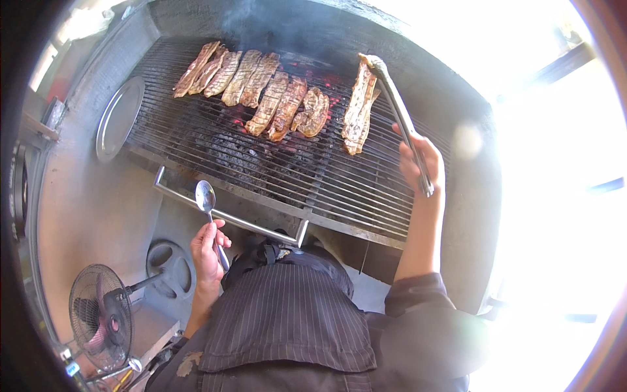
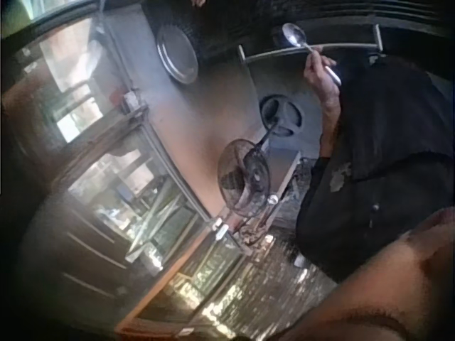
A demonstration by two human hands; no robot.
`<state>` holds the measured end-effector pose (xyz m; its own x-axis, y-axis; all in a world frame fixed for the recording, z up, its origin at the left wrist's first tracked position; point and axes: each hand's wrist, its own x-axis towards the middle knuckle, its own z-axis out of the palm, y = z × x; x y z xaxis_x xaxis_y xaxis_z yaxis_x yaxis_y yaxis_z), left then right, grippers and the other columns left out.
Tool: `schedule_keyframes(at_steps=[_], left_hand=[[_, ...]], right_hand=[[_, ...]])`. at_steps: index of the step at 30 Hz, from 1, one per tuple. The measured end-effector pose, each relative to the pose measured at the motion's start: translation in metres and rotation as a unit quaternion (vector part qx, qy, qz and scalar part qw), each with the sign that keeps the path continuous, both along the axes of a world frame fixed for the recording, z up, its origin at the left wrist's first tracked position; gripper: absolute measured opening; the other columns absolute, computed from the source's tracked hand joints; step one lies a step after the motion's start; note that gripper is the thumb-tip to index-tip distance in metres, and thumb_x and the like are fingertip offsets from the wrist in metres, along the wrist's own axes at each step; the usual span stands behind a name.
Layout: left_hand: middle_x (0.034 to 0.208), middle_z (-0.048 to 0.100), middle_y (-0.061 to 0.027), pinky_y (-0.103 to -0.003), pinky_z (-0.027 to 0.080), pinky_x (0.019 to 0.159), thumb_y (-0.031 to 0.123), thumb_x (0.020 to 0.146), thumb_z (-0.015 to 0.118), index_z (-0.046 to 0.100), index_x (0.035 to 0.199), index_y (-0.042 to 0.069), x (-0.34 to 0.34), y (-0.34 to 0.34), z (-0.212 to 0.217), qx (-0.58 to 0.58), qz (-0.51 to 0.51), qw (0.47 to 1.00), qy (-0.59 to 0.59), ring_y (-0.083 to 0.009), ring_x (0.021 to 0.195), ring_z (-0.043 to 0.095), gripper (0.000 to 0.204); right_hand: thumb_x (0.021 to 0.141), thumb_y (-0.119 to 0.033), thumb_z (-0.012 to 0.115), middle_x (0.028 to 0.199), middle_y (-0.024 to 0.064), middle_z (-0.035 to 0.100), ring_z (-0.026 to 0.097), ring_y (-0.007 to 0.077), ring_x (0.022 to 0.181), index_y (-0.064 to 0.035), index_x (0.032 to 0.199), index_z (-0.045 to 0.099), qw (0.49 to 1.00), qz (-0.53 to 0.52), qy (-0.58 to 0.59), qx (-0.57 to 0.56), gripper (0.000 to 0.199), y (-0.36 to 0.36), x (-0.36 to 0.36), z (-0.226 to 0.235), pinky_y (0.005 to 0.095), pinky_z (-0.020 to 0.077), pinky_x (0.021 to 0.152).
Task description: The person grills several strips of meat on a charcoal grill, using tongs to flip and rearrange the pieces. They occasionally use a spoon to baste the meat and transfer cooked pieces to a metal plate beside the grill.
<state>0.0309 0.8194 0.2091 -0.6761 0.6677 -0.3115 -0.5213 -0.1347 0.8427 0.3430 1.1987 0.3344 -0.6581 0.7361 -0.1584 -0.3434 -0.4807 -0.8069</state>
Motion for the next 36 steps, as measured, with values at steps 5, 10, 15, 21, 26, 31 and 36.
schedule_keyframes(at_steps=[5,10,15,21,26,31,36], left_hand=[[0.07,0.057,-0.0005,-0.027,0.05,0.062,0.019,0.105,0.059,0.071,0.108,-0.005,-0.001,-0.006,0.002,-0.011,0.005,1.0,0.015,-0.0102,0.064,0.055,0.027],[0.069,0.056,-0.0005,-0.027,0.05,0.062,0.018,0.105,0.059,0.071,0.107,-0.004,-0.003,-0.006,0.008,-0.017,0.036,0.999,0.015,-0.0111,0.062,0.055,0.026],[0.068,0.056,-0.0007,-0.028,0.05,0.062,0.017,0.106,0.057,0.071,0.106,-0.005,0.0,-0.015,-0.002,-0.014,0.083,0.996,-0.004,-0.0124,0.062,0.056,0.026],[0.069,0.057,-0.0012,-0.028,0.05,0.062,0.016,0.106,0.057,0.071,0.107,-0.005,0.001,0.005,0.0,-0.017,0.056,0.998,-0.005,-0.0124,0.062,0.056,0.026],[0.07,0.057,-0.0013,-0.028,0.05,0.063,0.017,0.106,0.058,0.072,0.107,-0.005,0.006,0.042,0.011,0.014,-0.016,1.0,0.013,-0.0119,0.063,0.055,0.026],[0.07,0.056,-0.0013,-0.028,0.05,0.063,0.019,0.107,0.056,0.071,0.108,-0.004,0.008,0.053,0.021,0.001,-0.042,0.998,0.035,-0.0123,0.064,0.056,0.028],[0.07,0.056,-0.0018,-0.028,0.05,0.063,0.02,0.107,0.055,0.071,0.108,-0.004,0.014,0.054,0.011,-0.017,-0.058,0.998,0.017,-0.0129,0.063,0.057,0.028]], right_hand=[[0.106,-0.031,0.047,0.071,0.0034,0.058,0.054,0.0087,0.046,0.0132,0.121,0.054,0.98,0.051,-0.006,-0.19,0.048,0.095,-0.063,-0.055,0.0201,0.043,0.04],[0.102,-0.033,0.051,0.069,0.0044,0.061,0.055,0.0078,0.045,0.0067,0.107,0.061,0.989,-0.004,-0.076,-0.127,0.041,0.089,-0.061,-0.077,0.0202,0.0455,0.037],[0.1,-0.029,0.053,0.069,0.0041,0.06,0.047,0.0094,0.04,0.0018,0.128,0.061,0.977,-0.018,-0.199,-0.077,0.042,-0.045,0.01,-0.096,0.023,0.0382,0.034],[0.1,-0.033,0.056,0.069,0.0016,0.054,0.042,0.0095,0.039,-0.0007,0.135,0.056,0.978,-0.031,-0.15,-0.141,0.048,-0.12,0.02,-0.14,0.0252,0.0345,0.037],[0.099,-0.025,0.06,0.07,0.0017,0.055,0.045,0.009,0.042,-0.0003,0.131,0.06,0.979,-0.09,-0.152,-0.098,0.04,-0.076,-0.03,-0.158,0.0251,0.0372,0.041],[0.1,-0.022,0.056,0.071,0.0022,0.055,0.046,0.009,0.044,0.0015,0.13,0.06,0.965,-0.127,-0.219,-0.07,0.038,-0.121,-0.046,-0.117,0.0253,0.0387,0.042],[0.099,-0.025,0.062,0.07,0.0016,0.059,0.051,0.0096,0.044,-0.0008,0.127,0.065,0.962,-0.147,-0.213,-0.082,0.037,-0.147,-0.055,-0.127,0.0247,0.0397,0.042]])
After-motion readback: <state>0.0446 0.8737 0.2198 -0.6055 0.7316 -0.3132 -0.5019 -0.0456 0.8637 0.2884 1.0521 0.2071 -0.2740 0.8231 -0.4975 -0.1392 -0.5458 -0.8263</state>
